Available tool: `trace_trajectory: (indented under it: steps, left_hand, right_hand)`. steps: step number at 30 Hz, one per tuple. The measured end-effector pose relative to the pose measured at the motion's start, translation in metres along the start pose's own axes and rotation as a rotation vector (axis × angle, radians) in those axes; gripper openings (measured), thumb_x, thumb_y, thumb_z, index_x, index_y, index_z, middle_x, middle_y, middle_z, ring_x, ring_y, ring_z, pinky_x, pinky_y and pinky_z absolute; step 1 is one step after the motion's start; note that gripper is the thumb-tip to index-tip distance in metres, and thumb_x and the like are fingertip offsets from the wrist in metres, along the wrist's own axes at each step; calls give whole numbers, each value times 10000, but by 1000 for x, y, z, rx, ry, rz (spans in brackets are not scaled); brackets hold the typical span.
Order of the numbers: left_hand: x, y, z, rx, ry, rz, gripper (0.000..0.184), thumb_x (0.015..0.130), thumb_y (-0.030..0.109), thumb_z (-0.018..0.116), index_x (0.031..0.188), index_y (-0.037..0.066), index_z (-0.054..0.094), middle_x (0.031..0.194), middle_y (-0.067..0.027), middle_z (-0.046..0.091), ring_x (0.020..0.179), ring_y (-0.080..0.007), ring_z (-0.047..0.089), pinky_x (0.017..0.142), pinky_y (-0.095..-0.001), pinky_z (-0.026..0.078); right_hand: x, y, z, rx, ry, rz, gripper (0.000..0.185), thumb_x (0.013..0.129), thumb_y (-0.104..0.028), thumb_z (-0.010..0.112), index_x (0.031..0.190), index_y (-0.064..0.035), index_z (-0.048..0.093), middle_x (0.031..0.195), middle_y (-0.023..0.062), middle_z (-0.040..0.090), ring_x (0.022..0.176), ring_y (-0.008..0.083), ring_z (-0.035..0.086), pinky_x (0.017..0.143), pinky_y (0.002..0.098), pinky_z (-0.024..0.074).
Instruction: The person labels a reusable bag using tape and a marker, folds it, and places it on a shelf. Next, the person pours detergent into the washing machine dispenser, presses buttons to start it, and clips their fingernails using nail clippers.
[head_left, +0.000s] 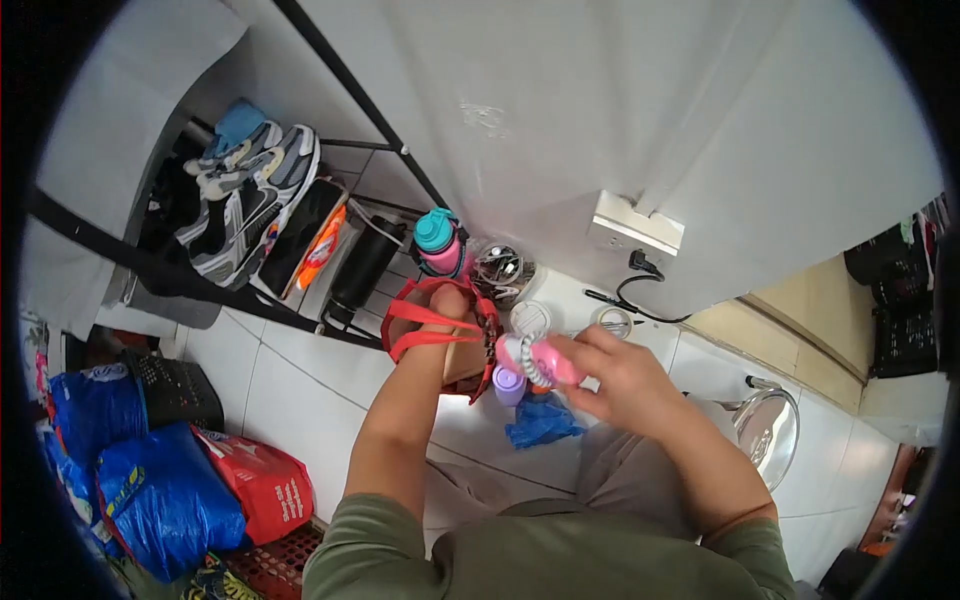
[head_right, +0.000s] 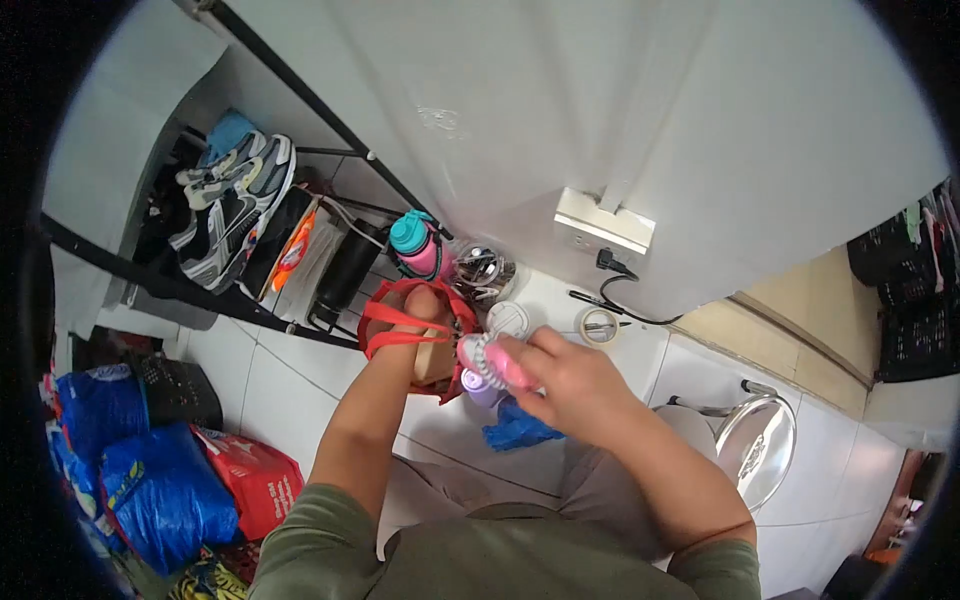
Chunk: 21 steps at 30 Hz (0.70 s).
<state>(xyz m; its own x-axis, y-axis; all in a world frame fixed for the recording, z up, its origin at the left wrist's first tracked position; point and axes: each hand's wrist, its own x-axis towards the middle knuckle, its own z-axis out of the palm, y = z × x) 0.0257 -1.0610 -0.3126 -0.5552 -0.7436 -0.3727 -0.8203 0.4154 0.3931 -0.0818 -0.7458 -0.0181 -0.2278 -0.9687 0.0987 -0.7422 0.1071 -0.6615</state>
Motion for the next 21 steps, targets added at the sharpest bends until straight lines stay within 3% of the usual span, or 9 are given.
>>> trace_trajectory:
  steps: [2, 3, 6, 9, 13, 17, 20, 21]
  left_hand:
    - [-22, 2, -29, -225, 27, -47, 189, 894, 196, 634, 1005, 90, 745, 1024, -129, 719, 819, -275, 694, 739, -417, 543]
    - [-45, 8, -49, -609, -55, -140, 211, 941, 178, 588, 1078, 82, 717, 937, -93, 696, 734, -214, 655, 662, -372, 531]
    - [-106, 20, -96, -877, 6, -206, 279, 1000, 166, 508, 1186, 31, 667, 782, -37, 627, 661, -118, 586, 546, -280, 455]
    - [-170, 20, -139, -917, 145, -136, 305, 1017, 162, 497, 1249, 9, 624, 779, -15, 603, 661, -98, 545, 575, -265, 440]
    - [-227, 19, -172, -1020, 284, -112, 303, 1024, 144, 487, 1248, -12, 619, 795, -12, 597, 670, -94, 531, 620, -260, 451]
    - [-249, 11, -183, -809, 431, 14, 294, 1032, 112, 464, 1259, -9, 607, 812, -8, 596, 720, -84, 535, 645, -245, 438]
    - [-257, 2, -195, -1159, 309, -19, 292, 1029, 119, 480, 1265, 0, 604, 817, -9, 600, 732, -89, 539, 663, -251, 451]
    - [-256, -6, -194, -1336, 231, 16, 293, 1027, 127, 496, 1275, 7, 596, 854, -16, 615, 738, -103, 551, 686, -263, 462]
  right_hand:
    - [8, 5, 3, -25, 28, 8, 500, 784, -188, 740, 1263, -117, 618, 962, 78, 597, 774, 276, 661, 653, 388, 551]
    - [13, 8, 4, -40, 53, 5, 499, 787, -188, 739, 1265, -115, 619, 959, 78, 599, 770, 276, 662, 647, 385, 549]
    - [27, 11, 12, -8, 137, -18, 497, 793, -179, 743, 1269, -94, 630, 946, 97, 602, 764, 257, 656, 646, 359, 543]
    - [49, 4, 21, 132, 126, -23, 509, 802, -152, 744, 1286, -60, 616, 996, 133, 610, 819, 260, 645, 717, 347, 540]
    - [101, -9, 67, -152, -28, -321, 483, 817, -131, 706, 1278, -54, 584, 1019, 139, 603, 861, 330, 650, 748, 397, 554]
    - [167, 23, 160, -502, -162, -390, 421, 864, -171, 646, 1273, -84, 596, 1088, 152, 610, 934, 336, 658, 791, 414, 553]
    - [195, 41, 202, -630, -248, -313, 403, 882, -160, 619, 1262, -28, 587, 1113, 175, 607, 916, 338, 673, 738, 425, 566]
    - [195, 34, 199, -542, -228, -304, 394, 906, -189, 613, 1266, -33, 586, 1120, 170, 614, 921, 332, 677, 737, 425, 567]
